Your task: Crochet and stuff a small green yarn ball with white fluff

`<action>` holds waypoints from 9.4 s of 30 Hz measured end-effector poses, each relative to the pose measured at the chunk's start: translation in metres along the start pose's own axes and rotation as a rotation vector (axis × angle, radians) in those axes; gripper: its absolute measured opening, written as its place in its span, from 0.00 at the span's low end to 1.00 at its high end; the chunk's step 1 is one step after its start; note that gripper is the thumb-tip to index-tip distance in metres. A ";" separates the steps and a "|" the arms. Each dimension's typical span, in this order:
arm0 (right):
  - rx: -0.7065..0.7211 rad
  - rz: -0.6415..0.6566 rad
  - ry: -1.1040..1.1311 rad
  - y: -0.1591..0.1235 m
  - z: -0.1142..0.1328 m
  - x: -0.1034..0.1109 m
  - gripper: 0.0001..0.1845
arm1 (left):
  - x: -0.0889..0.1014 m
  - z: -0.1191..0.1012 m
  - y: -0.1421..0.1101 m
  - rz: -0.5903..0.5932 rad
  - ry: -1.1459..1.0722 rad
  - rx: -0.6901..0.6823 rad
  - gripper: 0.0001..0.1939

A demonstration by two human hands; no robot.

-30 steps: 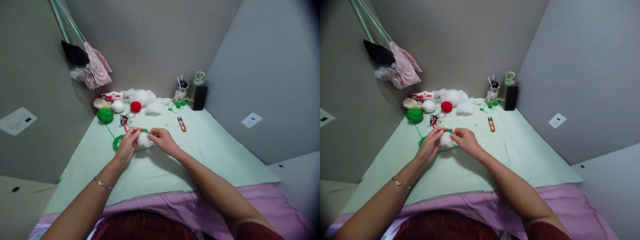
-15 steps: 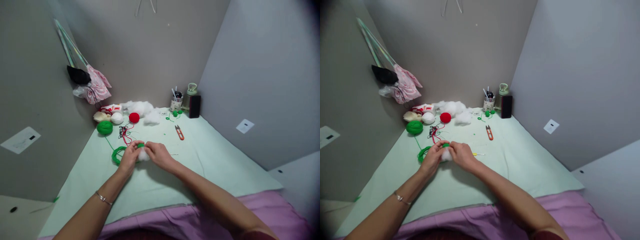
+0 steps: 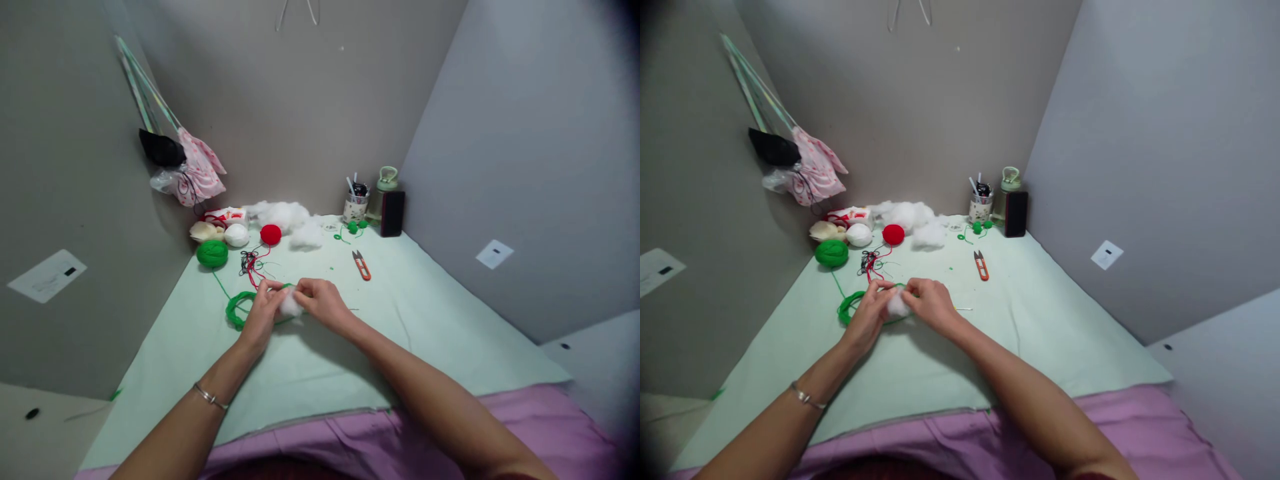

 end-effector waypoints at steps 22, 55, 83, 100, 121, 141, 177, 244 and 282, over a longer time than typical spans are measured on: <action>0.024 0.000 0.020 0.000 -0.001 -0.005 0.11 | 0.006 -0.004 0.005 0.028 -0.084 0.005 0.16; 0.051 0.074 -0.411 -0.009 0.011 0.001 0.11 | -0.001 0.003 0.005 0.140 0.004 0.018 0.27; 0.098 0.033 -0.205 -0.012 0.012 -0.007 0.08 | 0.004 -0.007 0.005 0.103 -0.009 -0.086 0.23; 0.106 0.030 0.022 -0.014 0.013 -0.014 0.07 | 0.006 0.007 0.007 -0.038 -0.007 0.033 0.16; 0.036 -0.030 0.194 -0.002 -0.004 -0.003 0.09 | 0.009 -0.008 0.006 0.132 -0.120 -0.033 0.19; 0.049 0.030 0.137 -0.002 -0.005 -0.008 0.08 | 0.009 0.001 0.009 0.095 -0.013 -0.100 0.18; 0.179 -0.040 0.189 -0.005 0.008 0.010 0.07 | 0.005 0.009 0.009 -0.030 0.010 -0.023 0.18; 0.135 0.042 0.129 -0.010 0.009 -0.009 0.07 | 0.012 0.008 0.015 -0.029 0.091 -0.130 0.16; 0.189 0.051 -0.088 -0.007 0.004 -0.021 0.15 | 0.003 0.002 0.011 -0.080 -0.142 -0.109 0.19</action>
Point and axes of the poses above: each hand's wrist, its own y-axis towards the middle knuckle, its own x-axis out of the back of the hand, z = x × y, the point moved 3 cm from there along y, towards the middle knuckle, and after that the axes turned 10 degrees about y, right-handed, at the moved point
